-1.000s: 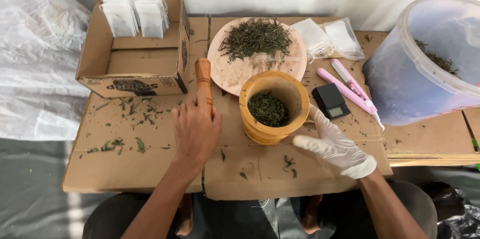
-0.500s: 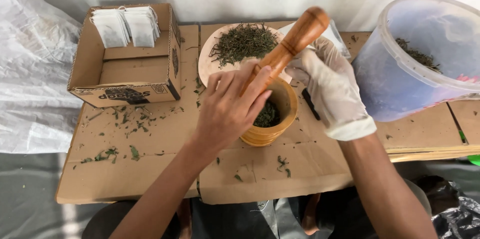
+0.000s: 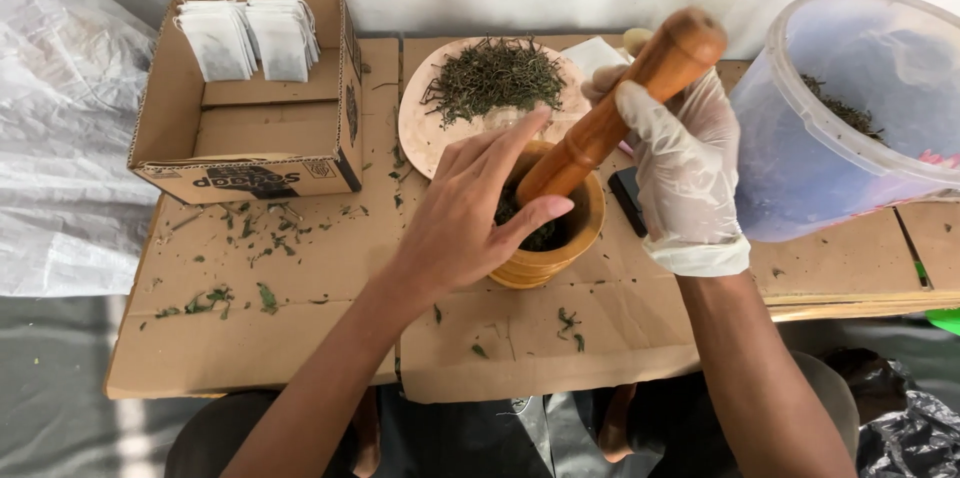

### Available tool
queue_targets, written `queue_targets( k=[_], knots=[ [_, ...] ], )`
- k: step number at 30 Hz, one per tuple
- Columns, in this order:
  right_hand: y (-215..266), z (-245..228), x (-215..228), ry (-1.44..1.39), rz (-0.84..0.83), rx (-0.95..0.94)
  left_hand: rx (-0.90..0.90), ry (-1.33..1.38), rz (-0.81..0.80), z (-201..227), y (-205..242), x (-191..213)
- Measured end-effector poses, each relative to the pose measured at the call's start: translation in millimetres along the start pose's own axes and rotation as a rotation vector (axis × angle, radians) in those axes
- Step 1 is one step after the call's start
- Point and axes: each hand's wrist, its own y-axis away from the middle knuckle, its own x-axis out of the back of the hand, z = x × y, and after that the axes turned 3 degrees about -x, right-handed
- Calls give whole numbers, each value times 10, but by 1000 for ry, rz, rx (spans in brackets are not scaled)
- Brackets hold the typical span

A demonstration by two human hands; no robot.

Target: Grinding dried tea leaves into a finer consistency using a wooden mortar and pestle.

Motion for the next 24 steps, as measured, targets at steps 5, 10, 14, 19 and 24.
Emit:
queue_targets(
  k=[5, 10, 14, 19, 24],
  knots=[
    [-5, 77, -89, -4, 71, -47, 145, 68, -276, -63, 184, 244],
    [-56, 88, -111, -157, 156, 33, 388, 243, -386, 11, 193, 270],
    [-35, -71, -300, -189, 149, 65, 405, 183, -247, -4, 178, 115],
    [-92, 105, -462, -337, 201, 24, 204, 154, -258, -94, 260, -12],
    [-20, 111, -581, -101, -21, -54, 65, -17, -188, -93, 279, -43]
  ],
)
